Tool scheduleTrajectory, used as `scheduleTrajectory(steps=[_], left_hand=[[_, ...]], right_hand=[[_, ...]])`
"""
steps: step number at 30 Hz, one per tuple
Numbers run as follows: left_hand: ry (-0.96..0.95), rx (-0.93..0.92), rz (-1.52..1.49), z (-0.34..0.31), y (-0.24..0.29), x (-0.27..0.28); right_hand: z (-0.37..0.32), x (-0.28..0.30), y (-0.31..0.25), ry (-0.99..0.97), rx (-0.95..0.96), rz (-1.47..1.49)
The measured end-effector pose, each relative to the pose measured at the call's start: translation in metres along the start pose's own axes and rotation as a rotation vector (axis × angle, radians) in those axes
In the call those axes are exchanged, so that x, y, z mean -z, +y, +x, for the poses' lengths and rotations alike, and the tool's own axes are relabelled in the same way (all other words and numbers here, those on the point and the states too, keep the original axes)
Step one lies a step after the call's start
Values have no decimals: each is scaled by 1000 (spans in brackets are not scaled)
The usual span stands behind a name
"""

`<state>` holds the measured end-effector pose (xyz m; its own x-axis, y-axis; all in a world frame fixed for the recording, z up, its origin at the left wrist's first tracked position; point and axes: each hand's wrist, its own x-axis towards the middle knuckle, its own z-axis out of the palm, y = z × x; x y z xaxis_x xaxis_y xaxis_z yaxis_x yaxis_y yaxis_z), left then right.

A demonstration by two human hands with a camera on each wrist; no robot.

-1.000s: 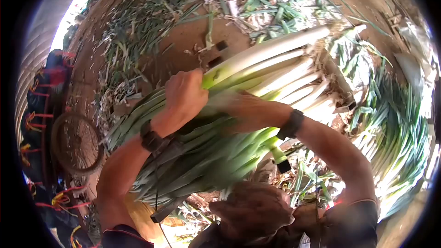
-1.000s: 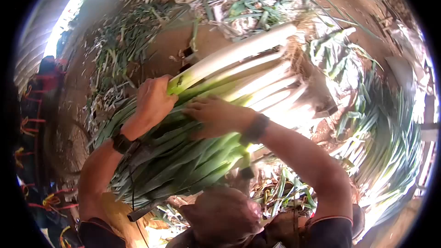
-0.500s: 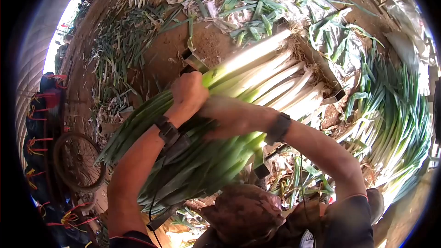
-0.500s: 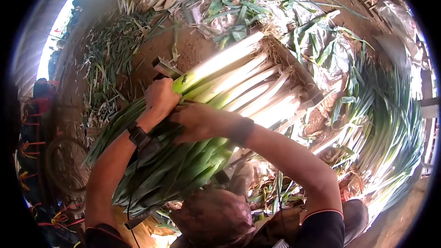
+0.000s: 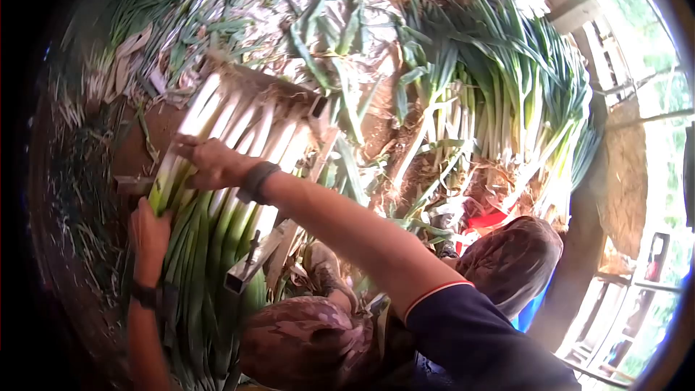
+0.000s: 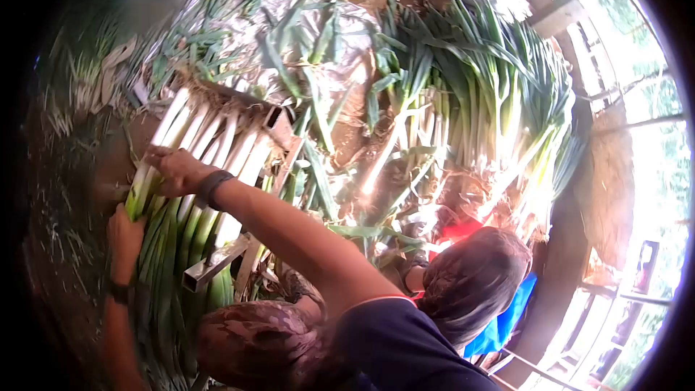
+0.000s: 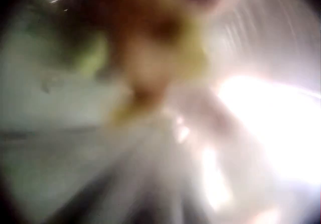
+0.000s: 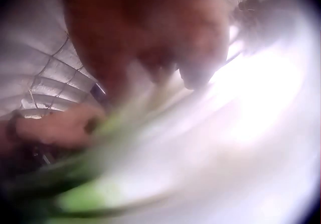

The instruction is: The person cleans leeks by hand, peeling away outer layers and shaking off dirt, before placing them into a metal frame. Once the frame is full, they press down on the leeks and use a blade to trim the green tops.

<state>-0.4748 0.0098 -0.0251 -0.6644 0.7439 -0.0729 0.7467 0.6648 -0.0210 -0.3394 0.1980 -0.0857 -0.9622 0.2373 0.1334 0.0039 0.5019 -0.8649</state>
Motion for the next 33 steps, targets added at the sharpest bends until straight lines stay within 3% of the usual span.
scheduleTrajectory(steps=[3, 5, 7, 8, 9, 10, 12, 13, 15, 17, 21, 22, 24, 25, 27, 29, 30, 31, 33], left_hand=[[78, -143, 97, -35, 4, 20], [89, -219, 129, -57, 11, 43], [12, -261, -98, -74, 27, 68], [12, -268, -96, -82, 37, 79], [-104, -234, -323, -91, 48, 88], [-224, -198, -545, -98, 61, 94], [-304, -278, -582, -111, 97, 97], [-386, -348, -625, -113, 109, 97], [-426, -376, -656, -114, 122, 77], [-543, -171, -784, -116, 138, 65], [-518, -355, -541, -111, 146, 61], [-523, -356, -531, -110, 145, 58], [-598, -182, -861, -108, 134, 46], [-602, -182, -858, -108, 134, 44], [-605, -183, -838, -107, 134, 43], [-575, -232, -791, -107, 134, 43], [-543, -275, -744, -108, 134, 43], [-546, -273, -742, -108, 134, 44], [-517, -271, -704, -108, 135, 44]], right_hand=[[-26, 17, -10, 38, -24, 130], [-61, 28, -10, 210, 37, 193], [-123, 47, -6, 181, -135, 401], [-159, 58, -5, 196, -316, 517], [-195, 62, 18, 193, -461, 632], [-225, 63, 47, 245, -653, 576], [-300, 41, 123, 622, -888, 510], [-320, 44, 131, 684, -1143, 268], [-362, 22, 176, 788, -1258, -75], [-374, 25, 191, 782, -1290, 25], [-358, 26, 212, 866, -1330, -24], [-352, 34, 205, 815, -1241, -37], [-331, 55, 175, 770, -1167, 27], [-326, 47, 177, 906, -971, -244], [-325, 50, 183, 912, -942, -268], [-338, 29, 273, 1127, -838, 99], [-339, 64, 241, 1237, -929, 412], [-345, 77, 236, 809, -995, -395], [-362, 86, 263, 824, -910, -629]])
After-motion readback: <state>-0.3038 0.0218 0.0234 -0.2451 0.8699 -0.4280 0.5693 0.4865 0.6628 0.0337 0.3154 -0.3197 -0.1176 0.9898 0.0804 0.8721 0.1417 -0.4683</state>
